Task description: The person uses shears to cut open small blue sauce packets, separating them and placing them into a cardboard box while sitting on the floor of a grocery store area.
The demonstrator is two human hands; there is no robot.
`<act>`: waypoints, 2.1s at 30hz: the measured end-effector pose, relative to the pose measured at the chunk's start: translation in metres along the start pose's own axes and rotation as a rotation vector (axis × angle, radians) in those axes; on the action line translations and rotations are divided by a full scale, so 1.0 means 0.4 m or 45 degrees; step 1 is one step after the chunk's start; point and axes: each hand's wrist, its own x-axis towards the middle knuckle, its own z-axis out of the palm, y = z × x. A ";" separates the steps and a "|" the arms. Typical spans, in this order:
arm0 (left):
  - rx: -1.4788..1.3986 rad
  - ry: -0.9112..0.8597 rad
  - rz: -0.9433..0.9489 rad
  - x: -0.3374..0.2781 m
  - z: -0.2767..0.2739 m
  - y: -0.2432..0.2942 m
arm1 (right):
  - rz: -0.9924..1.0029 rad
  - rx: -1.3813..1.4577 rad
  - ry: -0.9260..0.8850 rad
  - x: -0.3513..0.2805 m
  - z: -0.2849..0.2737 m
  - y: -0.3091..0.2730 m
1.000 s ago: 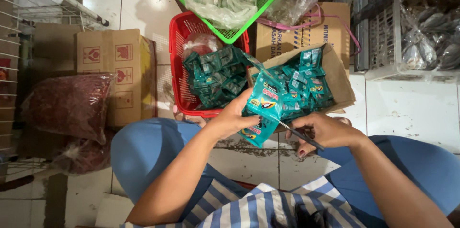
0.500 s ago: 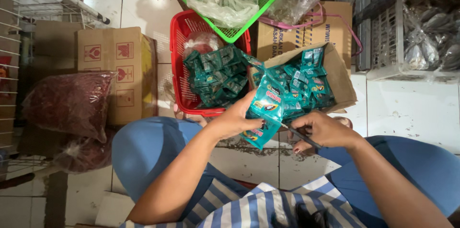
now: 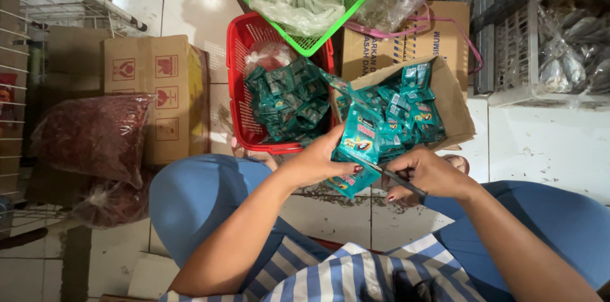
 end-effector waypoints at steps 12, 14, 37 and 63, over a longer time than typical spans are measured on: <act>0.108 0.216 -0.023 -0.008 0.029 0.029 | 0.061 0.075 -0.029 0.009 -0.003 -0.007; 0.171 0.223 0.130 -0.010 0.027 0.031 | 0.146 -0.016 -0.031 0.013 -0.006 -0.011; 0.479 0.341 0.074 -0.028 0.036 0.097 | -0.314 -0.454 0.184 0.018 -0.009 -0.030; 0.259 0.139 -0.096 0.001 0.017 0.008 | -0.376 -0.625 0.304 0.009 0.022 -0.046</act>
